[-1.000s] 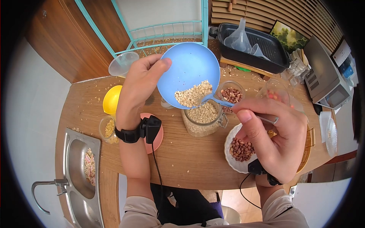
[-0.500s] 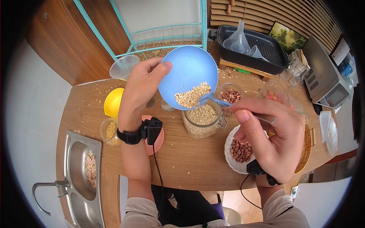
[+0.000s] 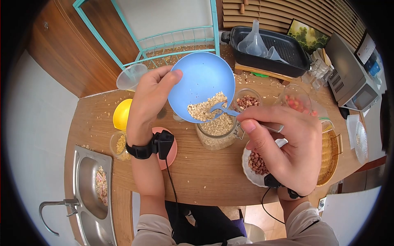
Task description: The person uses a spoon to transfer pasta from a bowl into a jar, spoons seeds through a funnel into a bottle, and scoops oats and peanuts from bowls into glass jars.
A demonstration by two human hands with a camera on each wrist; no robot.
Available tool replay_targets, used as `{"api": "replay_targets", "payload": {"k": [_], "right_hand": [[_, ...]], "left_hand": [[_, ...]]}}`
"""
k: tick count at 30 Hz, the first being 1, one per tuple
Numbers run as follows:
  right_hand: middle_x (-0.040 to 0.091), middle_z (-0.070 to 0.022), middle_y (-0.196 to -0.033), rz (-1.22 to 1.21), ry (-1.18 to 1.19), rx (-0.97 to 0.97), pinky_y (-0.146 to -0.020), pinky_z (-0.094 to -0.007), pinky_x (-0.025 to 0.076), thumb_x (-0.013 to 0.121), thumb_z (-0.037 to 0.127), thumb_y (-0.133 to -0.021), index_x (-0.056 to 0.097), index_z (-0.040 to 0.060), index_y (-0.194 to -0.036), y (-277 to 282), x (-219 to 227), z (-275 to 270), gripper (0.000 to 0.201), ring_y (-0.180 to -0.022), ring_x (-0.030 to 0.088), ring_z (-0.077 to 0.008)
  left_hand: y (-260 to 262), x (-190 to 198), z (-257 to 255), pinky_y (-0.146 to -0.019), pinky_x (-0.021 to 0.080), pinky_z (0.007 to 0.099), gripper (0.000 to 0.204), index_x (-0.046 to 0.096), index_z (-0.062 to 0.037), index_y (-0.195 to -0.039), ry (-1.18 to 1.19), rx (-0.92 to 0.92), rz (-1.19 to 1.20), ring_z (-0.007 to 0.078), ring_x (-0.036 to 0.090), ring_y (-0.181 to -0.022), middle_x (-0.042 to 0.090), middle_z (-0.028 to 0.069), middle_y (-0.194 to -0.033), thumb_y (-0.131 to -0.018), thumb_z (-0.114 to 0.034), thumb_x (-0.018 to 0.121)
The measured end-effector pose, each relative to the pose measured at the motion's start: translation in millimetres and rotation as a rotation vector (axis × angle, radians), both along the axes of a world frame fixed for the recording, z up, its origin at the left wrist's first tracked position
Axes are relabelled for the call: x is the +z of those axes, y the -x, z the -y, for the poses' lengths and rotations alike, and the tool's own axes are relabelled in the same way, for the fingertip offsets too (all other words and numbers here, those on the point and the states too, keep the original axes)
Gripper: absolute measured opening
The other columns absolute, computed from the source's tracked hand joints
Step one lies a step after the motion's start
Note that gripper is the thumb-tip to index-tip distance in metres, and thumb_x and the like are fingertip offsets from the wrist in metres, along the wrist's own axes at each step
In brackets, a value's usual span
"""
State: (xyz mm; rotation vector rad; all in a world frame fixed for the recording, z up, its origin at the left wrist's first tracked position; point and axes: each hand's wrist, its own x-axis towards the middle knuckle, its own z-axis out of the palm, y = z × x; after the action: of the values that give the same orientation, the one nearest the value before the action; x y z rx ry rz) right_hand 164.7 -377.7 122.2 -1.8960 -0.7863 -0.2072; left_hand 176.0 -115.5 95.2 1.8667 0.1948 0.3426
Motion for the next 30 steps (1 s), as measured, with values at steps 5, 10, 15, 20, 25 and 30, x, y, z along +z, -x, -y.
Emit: {"api": "replay_targets", "payload": {"k": [5,10,15,20,25,30], "right_hand": [[0.070,-0.0089,-0.073,0.017,0.017,-0.007,-0.053,-0.0211,0.050,0.069,0.009,-0.089,0.073,-0.0032,-0.091,1.8,0.6,0.5,0.013,-0.058,0.068,-0.0132],[0.070,-0.0088,-0.073,0.005,0.044,-0.010,-0.054,-0.0216,0.050,0.069,0.009,-0.089,0.073,-0.0034,-0.091,4.2,1.9,1.2,0.013,-0.059,0.068,-0.0134],[0.069,-0.0083,-0.071,0.032,0.033,-0.020,-0.054,-0.0219,0.050,0.069,0.009,-0.088,0.073,-0.0038,-0.090,4.3,2.8,1.3,0.013,-0.059,0.067,-0.0125],[0.069,-0.0080,-0.070,0.020,-0.006,-0.044,-0.054,-0.0213,0.050,0.070,0.009,-0.088,0.073,-0.0035,-0.090,5.3,0.2,0.8,0.013,-0.058,0.066,-0.0118],[0.068,-0.0079,-0.070,0.013,-0.001,-0.054,-0.054,-0.0208,0.049,0.070,0.010,-0.088,0.073,-0.0036,-0.089,5.5,0.7,1.7,0.014,-0.057,0.065,-0.0113],[0.067,-0.0069,-0.068,0.012,-0.065,-0.036,-0.053,-0.0205,0.048,0.068,0.009,-0.089,0.072,-0.0037,-0.090,3.7,-1.8,-0.8,0.014,-0.056,0.064,-0.0106]], "left_hand": [[0.5,1.4,0.4,-0.072,0.046,0.0250,0.037,0.067,0.0063,-0.110,-0.010,0.008,0.002,0.0092,0.058,-0.081,0.067,0.0039,-0.089,-0.094,-0.027,0.061],[-1.6,-1.5,-2.3,-0.072,0.046,0.0248,0.037,0.067,0.0066,-0.109,-0.018,0.012,0.010,0.0092,0.058,-0.081,0.067,0.0038,-0.089,-0.093,-0.027,0.061],[-3.7,-5.3,-4.0,-0.064,0.041,0.0227,0.032,0.068,0.0032,-0.102,-0.001,0.019,0.037,0.0061,0.053,-0.074,0.063,0.0000,-0.084,-0.093,-0.027,0.061],[-3.9,-4.2,-3.5,-0.056,0.036,0.0208,0.027,0.068,-0.0005,-0.096,-0.024,0.040,0.050,0.0031,0.049,-0.068,0.060,-0.0037,-0.079,-0.092,-0.027,0.060],[-3.0,-2.9,-1.8,-0.054,0.035,0.0211,0.026,0.068,-0.0015,-0.094,-0.014,0.045,0.049,0.0027,0.047,-0.066,0.059,-0.0043,-0.077,-0.092,-0.026,0.060],[-2.3,-1.8,-4.6,-0.071,0.046,0.0248,0.036,0.068,0.0062,-0.107,-0.016,0.035,0.003,0.0089,0.057,-0.079,0.066,0.0035,-0.087,-0.093,-0.027,0.062]]}}
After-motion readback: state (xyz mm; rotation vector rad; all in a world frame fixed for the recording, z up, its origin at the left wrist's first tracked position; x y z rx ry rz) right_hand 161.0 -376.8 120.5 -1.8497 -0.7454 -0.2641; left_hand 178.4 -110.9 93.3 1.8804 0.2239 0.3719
